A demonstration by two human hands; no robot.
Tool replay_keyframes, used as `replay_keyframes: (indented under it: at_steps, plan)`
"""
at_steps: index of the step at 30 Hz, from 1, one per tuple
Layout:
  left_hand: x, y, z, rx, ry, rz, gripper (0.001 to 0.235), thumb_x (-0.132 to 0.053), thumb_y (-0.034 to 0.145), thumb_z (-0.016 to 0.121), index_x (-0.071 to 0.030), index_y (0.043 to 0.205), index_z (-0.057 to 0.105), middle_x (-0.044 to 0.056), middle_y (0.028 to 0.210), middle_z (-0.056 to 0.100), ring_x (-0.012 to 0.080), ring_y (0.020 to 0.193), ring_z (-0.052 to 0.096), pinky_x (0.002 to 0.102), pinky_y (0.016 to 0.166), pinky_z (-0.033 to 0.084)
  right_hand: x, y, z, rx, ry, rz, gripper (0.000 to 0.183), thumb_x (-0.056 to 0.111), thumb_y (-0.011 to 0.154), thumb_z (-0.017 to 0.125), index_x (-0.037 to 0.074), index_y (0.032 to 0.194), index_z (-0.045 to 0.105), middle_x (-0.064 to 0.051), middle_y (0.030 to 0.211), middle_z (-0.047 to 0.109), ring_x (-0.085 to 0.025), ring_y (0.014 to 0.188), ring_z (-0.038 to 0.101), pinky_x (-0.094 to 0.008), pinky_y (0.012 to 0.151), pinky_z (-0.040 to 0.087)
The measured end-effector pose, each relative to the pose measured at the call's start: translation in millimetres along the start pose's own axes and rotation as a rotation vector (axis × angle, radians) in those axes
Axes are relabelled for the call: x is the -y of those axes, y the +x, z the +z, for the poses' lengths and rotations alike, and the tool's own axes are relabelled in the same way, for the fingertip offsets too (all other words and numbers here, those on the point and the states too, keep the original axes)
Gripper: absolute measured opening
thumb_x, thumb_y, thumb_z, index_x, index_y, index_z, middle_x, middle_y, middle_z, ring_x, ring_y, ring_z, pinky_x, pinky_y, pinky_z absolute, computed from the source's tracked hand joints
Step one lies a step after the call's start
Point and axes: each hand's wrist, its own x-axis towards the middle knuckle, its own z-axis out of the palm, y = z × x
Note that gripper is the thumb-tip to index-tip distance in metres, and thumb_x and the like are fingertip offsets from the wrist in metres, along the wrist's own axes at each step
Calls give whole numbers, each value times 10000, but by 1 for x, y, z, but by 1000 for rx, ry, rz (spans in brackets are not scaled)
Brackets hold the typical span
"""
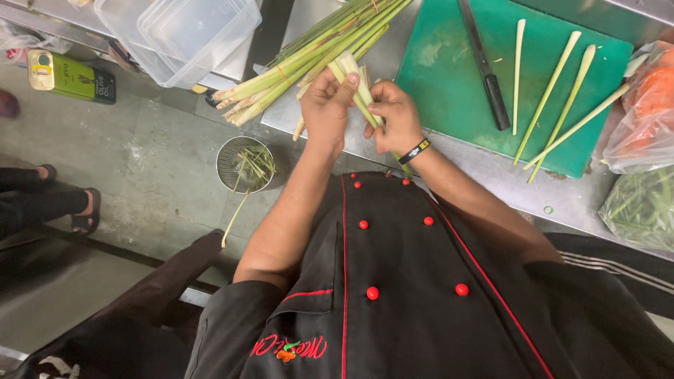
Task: The person prepares lemongrass stalks by peeling outer layers, trimming ends, and bruising them with the back of a knife on a green cutting board. The prepared stalks are placed on the board while waste is discarded into a metal strainer.
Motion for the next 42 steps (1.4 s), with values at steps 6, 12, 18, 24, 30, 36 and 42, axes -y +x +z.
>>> replay_keyframes:
  at_steps: [6,12,18,24,30,36,42]
  plan:
    - [7,-5,-2,-22,73,65,123,-132,1005,709,-13,1032,723,-9,819,685,47,705,548,217,641,434,-5,-2,-1,-1,-429,-207,113,-126,815,556,-75,883,632,-103,920,643,-175,635,744,-288,503,548]
    - [14,14,-24,-177,86,24,125,-170,974,697,-45,977,709,-26,811,688,40,665,536,213,570,406,-30,0,-15,-57,-385,-244,241,-105,845,529,-9,998,688,-84,880,676,-186,728,727,-295,602,559]
    - [26,72,-58,-245,551,116,243,-209,965,742,1,1087,745,16,844,736,84,720,624,236,646,506,-37,6,-47,-268,245,261,199,20,1004,510,41,1145,649,-94,779,634,-179,551,579,-313,469,445]
    - [44,67,-15,-39,668,308,470,-207,955,796,64,1300,627,116,1079,740,128,919,695,267,810,569,-16,11,-58,-331,535,437,140,150,990,466,72,1074,548,-112,732,646,-226,487,612,-329,396,446]
    - [24,24,30,375,131,-28,383,-96,1043,649,-5,1398,541,69,1187,727,114,1005,657,287,863,555,0,-2,-52,-218,453,316,113,98,974,553,8,1021,603,-119,792,672,-234,546,658,-331,425,475]
    - [-1,35,24,288,-90,-10,231,-107,1068,610,-46,1289,593,63,1094,714,140,914,661,311,814,550,14,-26,-66,-2,266,276,181,54,941,546,-38,1074,627,-123,863,678,-197,661,663,-298,577,528]
    - [-8,59,-14,178,-217,-64,75,-109,1077,599,-37,1073,616,68,970,695,167,884,672,349,838,568,13,-57,-86,118,458,517,221,51,877,556,-46,1056,641,-116,766,653,-187,562,604,-290,505,478]
